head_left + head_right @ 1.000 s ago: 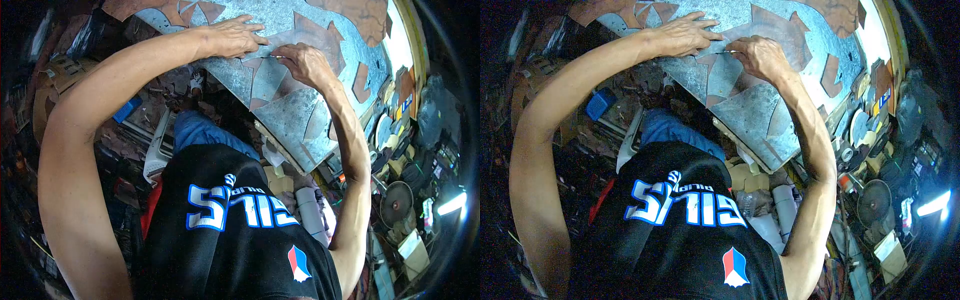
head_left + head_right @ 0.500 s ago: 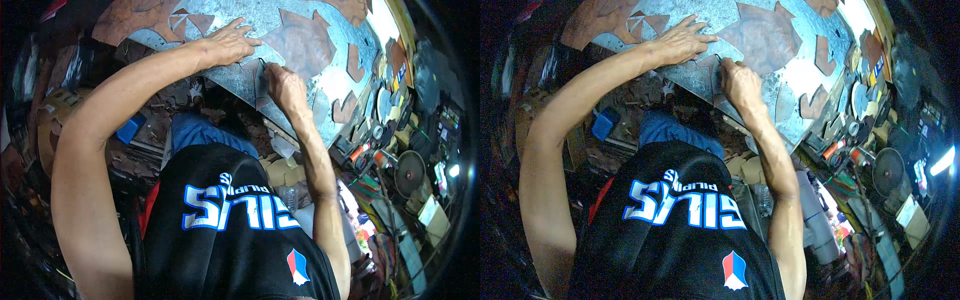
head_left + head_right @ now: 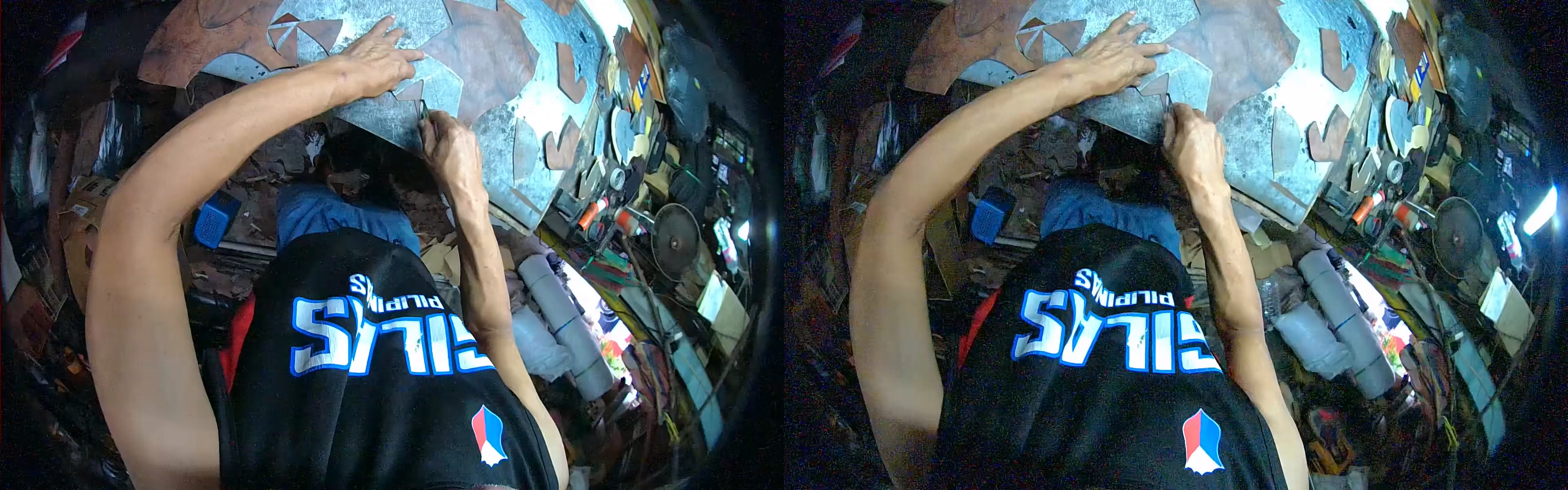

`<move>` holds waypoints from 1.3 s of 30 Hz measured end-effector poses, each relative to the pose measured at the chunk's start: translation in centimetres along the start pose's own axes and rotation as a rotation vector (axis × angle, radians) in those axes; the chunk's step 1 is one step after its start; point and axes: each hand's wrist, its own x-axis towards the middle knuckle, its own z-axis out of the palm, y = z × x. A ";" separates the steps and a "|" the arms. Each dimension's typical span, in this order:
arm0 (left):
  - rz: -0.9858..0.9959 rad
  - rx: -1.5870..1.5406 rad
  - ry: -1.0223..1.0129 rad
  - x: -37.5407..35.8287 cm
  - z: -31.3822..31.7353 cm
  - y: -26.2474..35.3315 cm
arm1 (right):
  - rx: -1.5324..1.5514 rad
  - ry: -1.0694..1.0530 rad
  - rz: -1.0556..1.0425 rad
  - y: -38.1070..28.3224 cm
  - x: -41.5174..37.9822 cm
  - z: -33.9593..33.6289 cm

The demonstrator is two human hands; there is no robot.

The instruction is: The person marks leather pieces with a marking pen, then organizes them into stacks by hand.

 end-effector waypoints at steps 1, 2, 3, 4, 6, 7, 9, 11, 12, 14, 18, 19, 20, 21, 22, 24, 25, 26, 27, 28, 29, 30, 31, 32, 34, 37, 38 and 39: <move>-0.011 0.007 -0.052 0.1 -0.3 0.0 | 0.004 0.006 -0.012 0.0 -0.4 -0.1; -0.023 0.017 -0.104 0.1 -0.5 0.1 | 0.009 0.013 -0.025 -0.1 -0.8 -0.1; -0.022 0.018 -0.103 0.1 -0.4 0.1 | 0.009 0.015 -0.025 0.1 -1.2 -0.1; -0.019 0.023 -0.080 0.1 -0.2 0.1 | 0.018 0.011 -0.035 0.5 -1.6 0.0; -0.018 0.028 -0.056 0.3 0.0 0.1 | 0.026 0.007 -0.048 0.7 -2.2 -0.1; 0.006 0.070 -0.038 0.5 0.0 0.2 | 0.025 -0.002 -0.046 0.7 -2.5 -0.1; 0.028 0.115 -0.021 1.3 -0.7 1.1 | 0.026 -0.010 -0.047 0.8 -2.7 -0.2; -0.072 0.145 -0.345 3.4 -3.2 3.3 | 0.034 -0.037 -0.060 0.9 -2.7 -0.3; -0.080 0.147 -0.345 3.8 -3.4 4.4 | 0.036 -0.038 -0.068 0.9 -2.6 -0.3; -0.043 0.167 -0.254 4.1 -3.4 6.4 | 0.004 -0.042 -0.029 0.9 -2.6 -0.3; -0.162 0.455 -0.245 4.4 -2.2 8.8 | 0.018 -0.056 -0.066 1.6 -3.0 -0.5; -0.127 0.420 -0.269 4.3 -2.4 8.9 | 0.006 -0.061 -0.102 1.9 -3.1 -0.6; -0.092 0.388 -0.293 4.2 -2.6 8.8 | -0.002 -0.064 -0.137 2.0 -3.2 -0.6; -0.094 0.390 -0.297 4.1 -2.5 8.9 | 0.002 -0.065 -0.139 2.1 -3.4 -0.7; -0.130 0.442 -0.286 4.1 -2.4 9.0 | 0.017 -0.066 -0.149 2.2 -3.8 -0.8; -0.166 0.495 -0.271 4.1 -2.1 9.2 | 0.030 -0.065 -0.160 2.5 -4.1 -1.1; -0.158 0.498 -0.237 4.0 -1.9 9.2 | 0.021 -0.063 -0.173 2.7 -4.2 -1.1; -0.152 0.503 -0.204 4.0 -1.8 9.1 | 0.013 -0.061 -0.187 2.8 -4.3 -1.2; -0.154 0.504 -0.204 3.9 -1.9 9.2 | 0.014 -0.061 -0.189 3.0 -4.4 -1.3; -0.153 0.509 -0.214 3.8 -2.0 9.3 | 0.017 -0.086 -0.170 3.2 -4.5 -1.3; -0.153 0.512 -0.225 3.8 -2.1 9.4 | 0.019 -0.112 -0.151 3.4 -4.5 -1.3; -0.155 0.514 -0.225 3.8 -2.2 9.4 | 0.020 -0.112 -0.154 3.5 -4.6 -1.5; -0.168 0.500 -0.235 3.8 -2.2 9.5 | 0.001 -0.134 -0.150 3.6 -4.6 -1.6; -0.181 0.486 -0.245 3.8 -2.3 9.5 | -0.017 -0.157 -0.147 3.7 -4.6 -1.6; -0.190 0.484 -0.238 3.8 -2.1 9.5 | -0.007 -0.164 -0.154 3.9 -4.7 -1.7; -0.194 0.481 -0.237 4.0 -2.1 9.5 | 0.010 -0.188 -0.158 4.1 -4.6 -2.0; -0.189 0.478 -0.246 4.0 -2.2 9.5 | 0.019 -0.207 -0.155 4.1 -4.6 -2.1; -0.192 0.481 -0.245 4.0 -2.1 9.5 | 0.020 -0.205 -0.159 4.1 -4.7 -2.2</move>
